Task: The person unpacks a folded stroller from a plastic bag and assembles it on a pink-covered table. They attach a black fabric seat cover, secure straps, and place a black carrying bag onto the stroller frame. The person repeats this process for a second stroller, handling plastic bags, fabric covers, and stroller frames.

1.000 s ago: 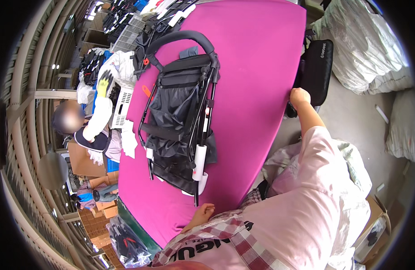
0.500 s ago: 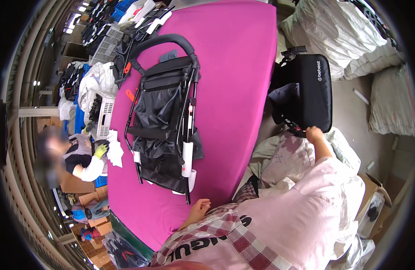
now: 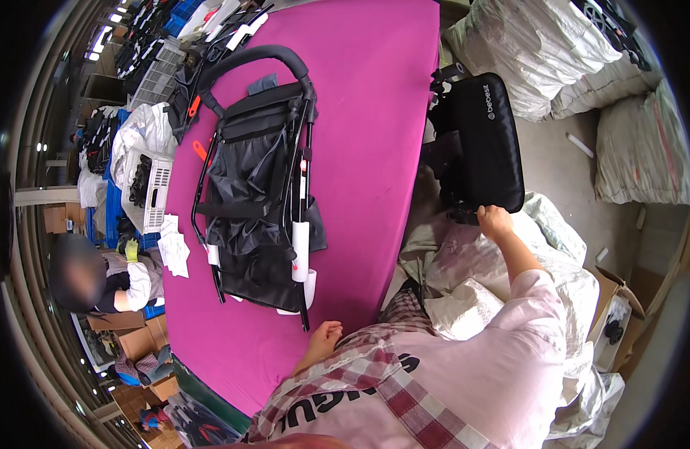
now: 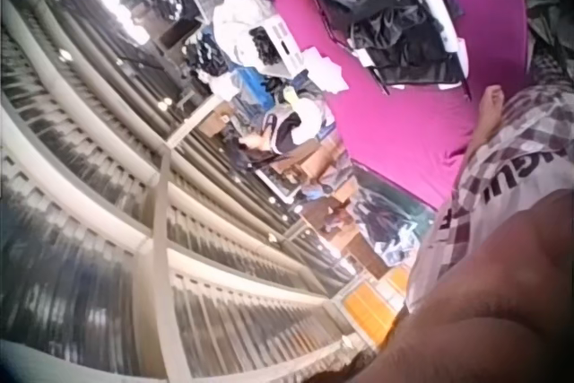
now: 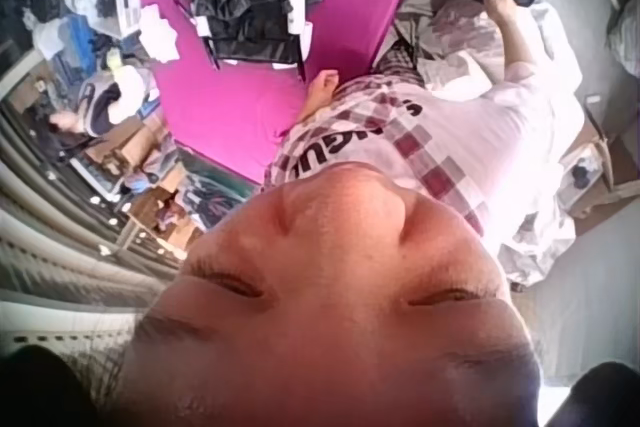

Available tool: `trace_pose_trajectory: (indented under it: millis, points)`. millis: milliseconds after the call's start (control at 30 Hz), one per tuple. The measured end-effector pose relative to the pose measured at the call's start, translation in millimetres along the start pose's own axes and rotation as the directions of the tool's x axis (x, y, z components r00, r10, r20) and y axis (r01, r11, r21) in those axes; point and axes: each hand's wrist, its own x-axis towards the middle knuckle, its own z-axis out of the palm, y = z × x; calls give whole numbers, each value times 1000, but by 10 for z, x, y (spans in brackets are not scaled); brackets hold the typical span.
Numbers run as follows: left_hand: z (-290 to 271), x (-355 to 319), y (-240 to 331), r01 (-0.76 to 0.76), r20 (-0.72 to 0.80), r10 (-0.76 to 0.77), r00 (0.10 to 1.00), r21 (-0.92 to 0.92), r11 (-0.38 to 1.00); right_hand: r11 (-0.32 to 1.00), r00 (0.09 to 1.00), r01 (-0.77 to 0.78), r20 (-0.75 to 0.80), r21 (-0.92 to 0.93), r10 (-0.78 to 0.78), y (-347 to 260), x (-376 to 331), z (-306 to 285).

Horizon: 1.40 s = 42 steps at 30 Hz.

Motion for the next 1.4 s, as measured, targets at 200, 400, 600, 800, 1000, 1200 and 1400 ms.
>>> trace_pose_trajectory:
  millis: [200, 400, 600, 800, 1000, 1200, 1400]
  points:
    - [30, -13, 42, -37, 21, 38, 999, -37, 999, 989, 992, -121, 35, 88, 118, -46, 109, 123]
    - [43, -49, 120, -82, 17, 82, 996, -22, 996, 998, 989, -4, 144, -66, 14, 101, 336, 241]
    - [19, -134, -223, -86, -20, 85, 996, -66, 994, 996, 996, -31, 81, -79, 37, 144, 366, 492]
    - [-87, -249, -481, -129, -101, 118, 988, -114, 985, 976, 945, -217, 242, -34, 219, -8, 339, 271]
    - [-9, -348, -1126, -105, -157, 69, 985, -235, 966, 859, 879, -473, 49, 193, 473, -120, 449, 435]
    - [89, -359, -1268, -99, -60, 91, 994, -150, 984, 970, 972, -236, -14, -64, 236, -20, 481, 670]
    - [-19, -58, -575, -60, -53, 55, 997, -99, 993, 989, 995, -99, 18, -111, 101, 190, 512, 846]
